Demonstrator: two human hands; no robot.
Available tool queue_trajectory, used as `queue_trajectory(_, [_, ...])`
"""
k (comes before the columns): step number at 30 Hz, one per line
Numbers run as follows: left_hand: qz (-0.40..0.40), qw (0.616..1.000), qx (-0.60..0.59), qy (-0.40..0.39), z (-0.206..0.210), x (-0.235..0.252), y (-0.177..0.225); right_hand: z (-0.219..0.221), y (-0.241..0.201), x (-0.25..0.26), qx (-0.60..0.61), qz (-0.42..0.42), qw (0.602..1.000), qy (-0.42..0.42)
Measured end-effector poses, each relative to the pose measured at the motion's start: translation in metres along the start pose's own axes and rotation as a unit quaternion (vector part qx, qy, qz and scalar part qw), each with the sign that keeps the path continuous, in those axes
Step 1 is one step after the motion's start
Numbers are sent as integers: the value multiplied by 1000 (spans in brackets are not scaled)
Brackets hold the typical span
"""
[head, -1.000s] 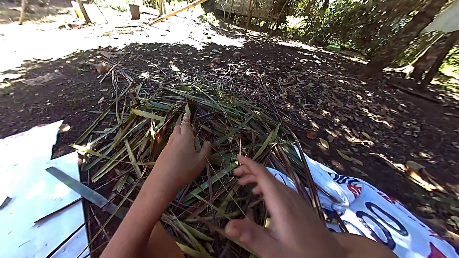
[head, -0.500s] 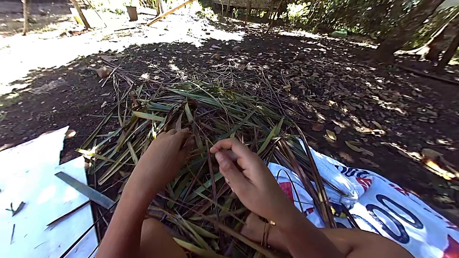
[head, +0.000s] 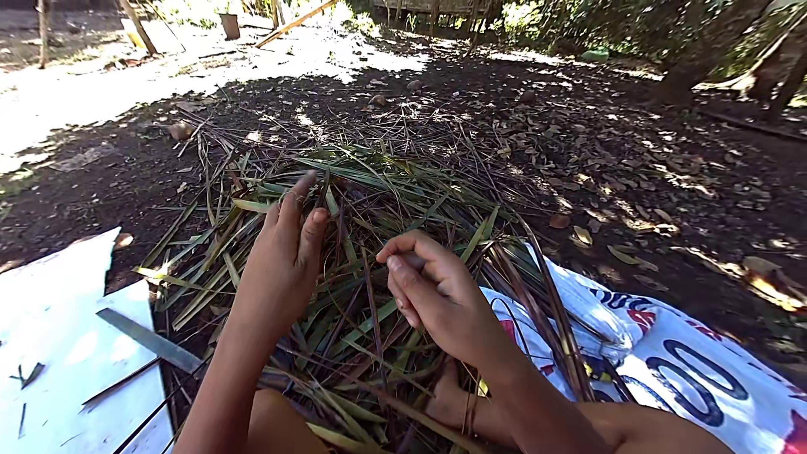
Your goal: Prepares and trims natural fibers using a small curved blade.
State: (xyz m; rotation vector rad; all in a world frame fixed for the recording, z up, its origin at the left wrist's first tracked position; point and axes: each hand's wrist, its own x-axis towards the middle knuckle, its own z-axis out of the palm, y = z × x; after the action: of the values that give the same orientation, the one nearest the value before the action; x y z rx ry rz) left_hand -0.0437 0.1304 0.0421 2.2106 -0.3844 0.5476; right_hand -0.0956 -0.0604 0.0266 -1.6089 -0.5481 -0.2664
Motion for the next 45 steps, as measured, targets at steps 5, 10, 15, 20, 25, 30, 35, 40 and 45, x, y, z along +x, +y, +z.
queue_trajectory(5, [-11, 987, -161, 21, -1, -2, 0, 1, -2, 8, 36, 2, 999, 6])
queue_trajectory(10, [71, 962, -264, -28, -3, -6, -4, 3, -5, 16, 49, 6, 999, 19])
queue_trajectory(15, [56, 924, -354, -133, -1, -18, 9, 4, -5, 14, 8, -19, 999, 36])
queue_trajectory(20, [39, 900, -393, -183, 3, -21, 16, 1, -9, 11, -6, -17, 1000, 14])
queue_trajectory(25, [1, 881, -428, -201, 1, -20, 15, -4, -13, 11, 16, 2, 1000, -14])
queue_trajectory(30, [-4, 881, -434, -187, -2, -19, 11, -10, -13, 8, 61, 25, 996, -59])
queue_trajectory(35, [-14, 878, -434, -201, -1, -19, 12, -14, -11, 5, 63, 30, 996, -64])
queue_trajectory(40, [-28, 874, -418, -245, -3, -18, 12, -16, -11, 8, 83, 38, 994, -67])
queue_trajectory(45, [-20, 870, -433, -235, -5, -18, 11, -11, -14, 2, 102, 36, 992, -64])
